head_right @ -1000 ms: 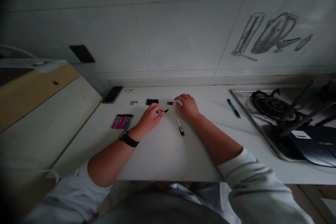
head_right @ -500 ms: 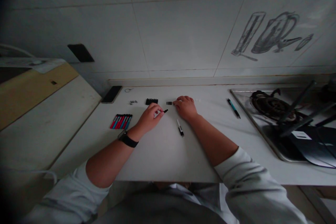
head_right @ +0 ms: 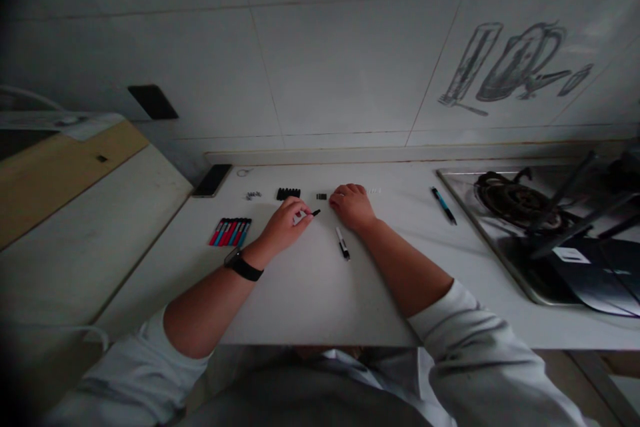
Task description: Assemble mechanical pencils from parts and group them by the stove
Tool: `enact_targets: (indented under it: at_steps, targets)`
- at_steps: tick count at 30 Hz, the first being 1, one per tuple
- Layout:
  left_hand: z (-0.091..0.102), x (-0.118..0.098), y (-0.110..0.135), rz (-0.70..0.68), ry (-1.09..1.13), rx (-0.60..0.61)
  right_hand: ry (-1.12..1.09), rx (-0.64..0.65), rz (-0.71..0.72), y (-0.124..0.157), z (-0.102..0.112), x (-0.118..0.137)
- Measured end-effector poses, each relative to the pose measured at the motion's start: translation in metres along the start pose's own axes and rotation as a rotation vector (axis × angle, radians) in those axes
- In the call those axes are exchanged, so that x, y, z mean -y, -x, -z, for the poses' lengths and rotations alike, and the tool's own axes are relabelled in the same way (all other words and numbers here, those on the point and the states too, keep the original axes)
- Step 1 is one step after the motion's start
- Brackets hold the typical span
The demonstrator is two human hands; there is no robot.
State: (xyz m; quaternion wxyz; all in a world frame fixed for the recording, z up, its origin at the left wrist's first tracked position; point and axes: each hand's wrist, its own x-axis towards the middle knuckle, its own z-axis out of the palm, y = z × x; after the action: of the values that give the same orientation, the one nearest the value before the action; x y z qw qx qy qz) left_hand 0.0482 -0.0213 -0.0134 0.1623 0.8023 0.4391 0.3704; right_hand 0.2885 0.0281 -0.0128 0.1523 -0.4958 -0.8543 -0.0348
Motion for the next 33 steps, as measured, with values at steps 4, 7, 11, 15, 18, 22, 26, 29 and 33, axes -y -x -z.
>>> enact_targets:
  at_steps: [4,7,11,15,18,22,26,29,33]
  targets:
    - [0.001,-0.001,0.000,-0.007,-0.007,0.010,-0.009,-0.007,0.020,-0.001,-0.001,0.001]
    - [0.001,-0.002,-0.001,0.024,-0.024,0.031,-0.057,-0.039,0.029,0.001,0.001,0.003]
    - [-0.001,0.000,0.000,0.054,-0.035,0.040,-0.202,-0.111,-0.001,0.010,0.012,0.005]
    - [-0.002,0.002,0.000,0.033,0.008,0.017,-0.384,-0.195,-0.005,0.023,0.026,0.011]
    - [-0.001,0.002,0.000,-0.016,0.021,0.006,-0.568,-0.253,-0.086,0.029,0.029,0.019]
    - [0.000,0.001,-0.001,-0.036,-0.016,0.001,-0.906,-0.249,-0.178,0.029,0.021,0.028]
    - [0.001,0.000,0.000,-0.035,0.016,0.001,-1.109,-0.199,-0.203,0.027,0.011,0.031]
    - [0.002,-0.004,-0.001,-0.042,0.041,0.002,-1.173,-0.175,-0.211,0.027,0.007,0.033]
    - [0.002,-0.008,-0.001,-0.052,0.061,-0.002,-1.181,-0.166,-0.213,0.028,0.009,0.036]
